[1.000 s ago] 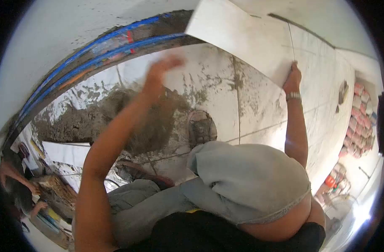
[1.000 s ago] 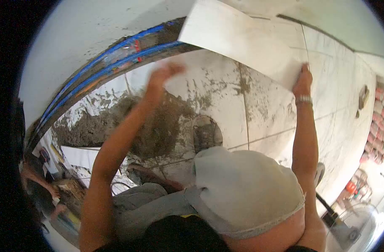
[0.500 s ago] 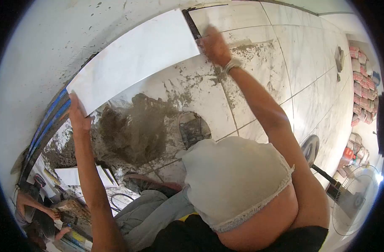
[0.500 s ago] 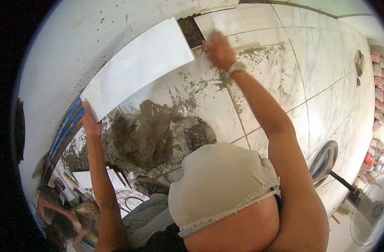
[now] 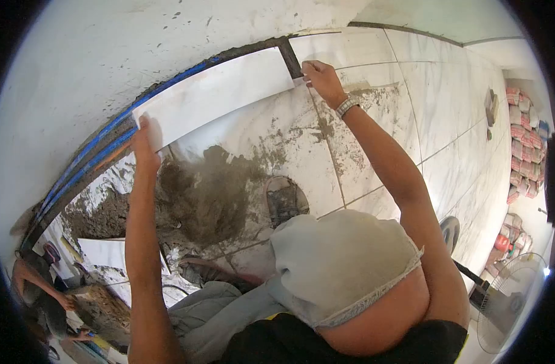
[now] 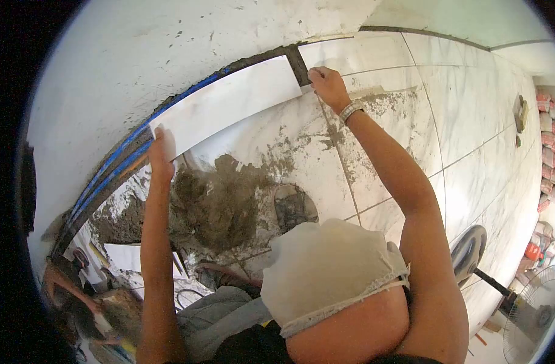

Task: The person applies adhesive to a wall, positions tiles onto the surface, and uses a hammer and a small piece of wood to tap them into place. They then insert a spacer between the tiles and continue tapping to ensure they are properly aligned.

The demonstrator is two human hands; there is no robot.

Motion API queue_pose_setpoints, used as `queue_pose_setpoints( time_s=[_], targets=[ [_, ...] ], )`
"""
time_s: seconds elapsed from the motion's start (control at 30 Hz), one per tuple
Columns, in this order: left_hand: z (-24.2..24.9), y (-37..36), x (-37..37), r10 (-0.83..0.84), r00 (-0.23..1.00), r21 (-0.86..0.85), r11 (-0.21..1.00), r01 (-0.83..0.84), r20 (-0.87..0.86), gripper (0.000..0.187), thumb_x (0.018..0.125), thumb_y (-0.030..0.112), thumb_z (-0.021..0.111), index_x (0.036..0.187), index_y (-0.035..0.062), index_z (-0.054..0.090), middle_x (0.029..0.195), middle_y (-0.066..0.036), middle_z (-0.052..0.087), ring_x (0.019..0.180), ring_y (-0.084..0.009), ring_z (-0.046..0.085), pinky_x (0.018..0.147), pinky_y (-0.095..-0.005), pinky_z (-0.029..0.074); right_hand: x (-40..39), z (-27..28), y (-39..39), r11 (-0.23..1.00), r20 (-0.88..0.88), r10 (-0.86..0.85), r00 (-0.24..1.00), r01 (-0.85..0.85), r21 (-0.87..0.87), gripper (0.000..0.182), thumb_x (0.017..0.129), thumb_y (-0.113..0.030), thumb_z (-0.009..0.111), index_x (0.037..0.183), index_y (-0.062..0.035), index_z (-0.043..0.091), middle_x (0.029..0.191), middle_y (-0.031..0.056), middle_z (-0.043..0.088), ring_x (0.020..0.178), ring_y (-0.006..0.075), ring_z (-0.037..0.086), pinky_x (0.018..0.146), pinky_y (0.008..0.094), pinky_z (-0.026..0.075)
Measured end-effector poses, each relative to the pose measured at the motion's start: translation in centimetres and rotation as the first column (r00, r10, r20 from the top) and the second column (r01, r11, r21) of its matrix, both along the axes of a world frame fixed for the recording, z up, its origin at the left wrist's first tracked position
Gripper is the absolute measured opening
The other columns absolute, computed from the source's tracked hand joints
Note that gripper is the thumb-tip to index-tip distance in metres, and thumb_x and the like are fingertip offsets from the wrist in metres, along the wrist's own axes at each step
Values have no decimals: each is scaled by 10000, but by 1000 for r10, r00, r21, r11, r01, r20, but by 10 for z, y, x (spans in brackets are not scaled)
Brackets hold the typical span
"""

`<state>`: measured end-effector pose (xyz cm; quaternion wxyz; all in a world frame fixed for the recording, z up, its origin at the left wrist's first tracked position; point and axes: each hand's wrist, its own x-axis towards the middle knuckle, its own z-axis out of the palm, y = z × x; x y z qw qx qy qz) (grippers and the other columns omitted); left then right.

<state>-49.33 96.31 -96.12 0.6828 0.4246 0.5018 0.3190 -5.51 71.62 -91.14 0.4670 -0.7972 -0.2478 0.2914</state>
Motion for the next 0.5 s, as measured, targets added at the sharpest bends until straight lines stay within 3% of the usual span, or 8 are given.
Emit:
queue_pose_setpoints(
  time_s=[0.1, 0.17, 0.2, 0.27, 0.37, 0.43, 0.47, 0.5],
  targets=[
    [7, -16, 41, 97, 995, 34, 995, -97, 1, 427, 1022, 391, 580, 1149, -13, 637, 1008, -84, 686, 856, -199, 668, 764, -350, 546, 10, -7, 16, 997, -158, 78, 984, -74, 30, 313, 936, -187, 654, 1175, 11, 684, 852, 54, 700, 748, 108, 626, 711, 256, 531],
    [8, -14, 52, 111, 993, -88, 990, -108, 31, 446, 1024, 393, 573, 1157, -29, 632, 1025, -90, 686, 871, -209, 663, 779, -349, 546, 11, -10, 23, 980, 255, 184, 949, -157, -125, 311, 915, -184, 663, 1157, 10, 697, 875, 86, 717, 771, 144, 655, 738, 282, 547],
    [6, -13, 56, 99, 995, 9, 995, -99, 12, 465, 1024, 405, 567, 1158, -36, 633, 1029, -90, 684, 868, -205, 656, 786, -360, 542, 8, -13, 25, 978, 249, 192, 949, -165, -126, 311, 915, -184, 663, 1157, 10, 697, 875, 86, 717, 771, 144, 655, 738, 282, 547],
    [15, -15, 65, 98, 994, -11, 995, -99, -48, 479, 1022, 417, 565, 1152, -40, 634, 1028, -89, 680, 870, -203, 649, 788, -367, 538, 4, -18, 27, 999, 371, 41, 928, -33, -30, 265, 834, -189, 689, 1031, -18, 737, 906, 183, 743, 848, 304, 726, 820, 369, 565],
    [-9, 8, 64, 83, 990, -63, 994, -90, -116, 519, 1009, 459, 571, 1121, -44, 637, 1023, -89, 671, 873, -204, 634, 788, -383, 520, 3, -24, 29, 998, 494, 34, 869, -1, -67, 277, 800, -182, 716, 1026, -24, 739, 938, 182, 735, 881, 327, 713, 842, 394, 557],
    [-16, 16, 57, -61, 993, -18, 998, 59, -98, 554, 996, 469, 581, 1118, -70, 620, 1048, -105, 662, 899, -204, 618, 799, -374, 506, 5, -28, 28, 995, 554, 55, 830, 0, -99, 278, 793, -180, 721, 1026, -30, 736, 949, 182, 727, 886, 330, 706, 837, 399, 556],
    [-6, 11, 62, -50, 993, -19, 999, 49, -102, 554, 996, 469, 581, 1118, -70, 620, 1048, -105, 662, 899, -204, 618, 799, -374, 506, 7, -32, 27, 992, 613, 75, 786, 6, -129, 280, 786, -178, 725, 1027, -36, 733, 961, 181, 718, 892, 332, 699, 832, 404, 556],
    [13, 0, 77, 45, 975, 202, 979, 0, -218, 538, 990, 452, 580, 1121, -69, 614, 1068, -125, 664, 928, -241, 627, 818, -390, 500, 9, -36, 26, 992, 609, 86, 788, -8, -129, 280, 786, -178, 725, 1027, -36, 733, 961, 181, 718, 892, 332, 699, 832, 404, 556]
  ],
)
